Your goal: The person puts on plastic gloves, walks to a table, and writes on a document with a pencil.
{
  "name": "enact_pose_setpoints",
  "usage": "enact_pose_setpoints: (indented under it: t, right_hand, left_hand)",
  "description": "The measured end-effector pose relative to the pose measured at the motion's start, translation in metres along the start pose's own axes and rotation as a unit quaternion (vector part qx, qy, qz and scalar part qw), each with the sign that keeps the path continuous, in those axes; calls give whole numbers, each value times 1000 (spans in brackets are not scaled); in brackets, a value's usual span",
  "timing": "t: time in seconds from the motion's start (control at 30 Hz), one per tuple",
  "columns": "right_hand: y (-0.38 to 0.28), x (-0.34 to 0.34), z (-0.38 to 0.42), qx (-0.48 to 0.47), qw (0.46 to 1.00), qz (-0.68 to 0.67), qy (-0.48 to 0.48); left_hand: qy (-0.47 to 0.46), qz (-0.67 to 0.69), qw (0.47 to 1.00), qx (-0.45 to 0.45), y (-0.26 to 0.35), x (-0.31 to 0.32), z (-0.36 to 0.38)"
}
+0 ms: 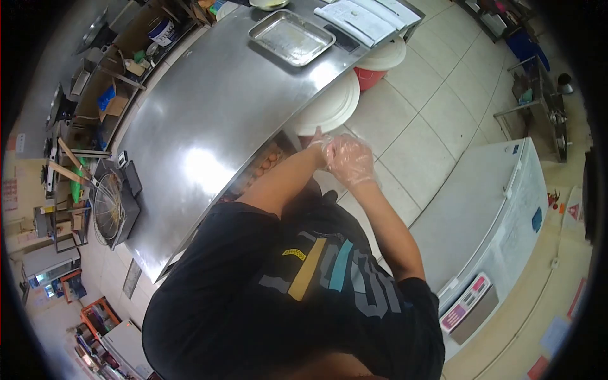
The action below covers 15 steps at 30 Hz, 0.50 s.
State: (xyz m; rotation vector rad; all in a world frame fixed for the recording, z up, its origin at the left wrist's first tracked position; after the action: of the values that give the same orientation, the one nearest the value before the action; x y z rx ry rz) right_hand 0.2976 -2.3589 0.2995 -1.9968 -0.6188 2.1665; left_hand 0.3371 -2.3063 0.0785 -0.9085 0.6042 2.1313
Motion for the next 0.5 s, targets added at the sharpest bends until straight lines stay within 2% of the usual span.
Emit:
enact_pose_setpoints:
  t: [0.03, 0.13, 0.23, 0.33, 0.43, 0.5]
  right_hand:
    - [3, -12, -10, -10, 1000, -24, 6]
    - [37, -38, -54, 121, 992, -29, -9]
    - [108, 18, -122, 138, 987, 83, -12]
    - [143, 19, -185, 160, 973, 107, -125]
    - [138, -13, -230, 94, 977, 148, -119]
    - [124, -17, -257, 0, 988, 142, -64]
  left_hand:
    - [8, 8, 1000, 6, -6, -12, -13]
    - [30, 39, 998, 32, -25, -56, -60]
    - [68, 96, 991, 64, -45, -102, -109]
    - [122, 196, 969, 91, -75, -150, -148]
    - [185, 351, 913, 96, -111, -182, -169]
    - [230, 468, 849, 85, -136, -193, -175]
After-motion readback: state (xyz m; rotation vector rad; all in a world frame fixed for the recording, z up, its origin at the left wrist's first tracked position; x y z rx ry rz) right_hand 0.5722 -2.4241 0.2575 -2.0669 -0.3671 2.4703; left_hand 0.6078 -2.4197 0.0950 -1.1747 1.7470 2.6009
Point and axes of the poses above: each hand's wrist, its own z-axis away from the middle knuckle, its own x-axis out of the palm, y = z × x, the point moved 7 cm from there along -z, towards the middle knuckle, and after that the axes turned 14 degrees about x, right-handed, at the moved point
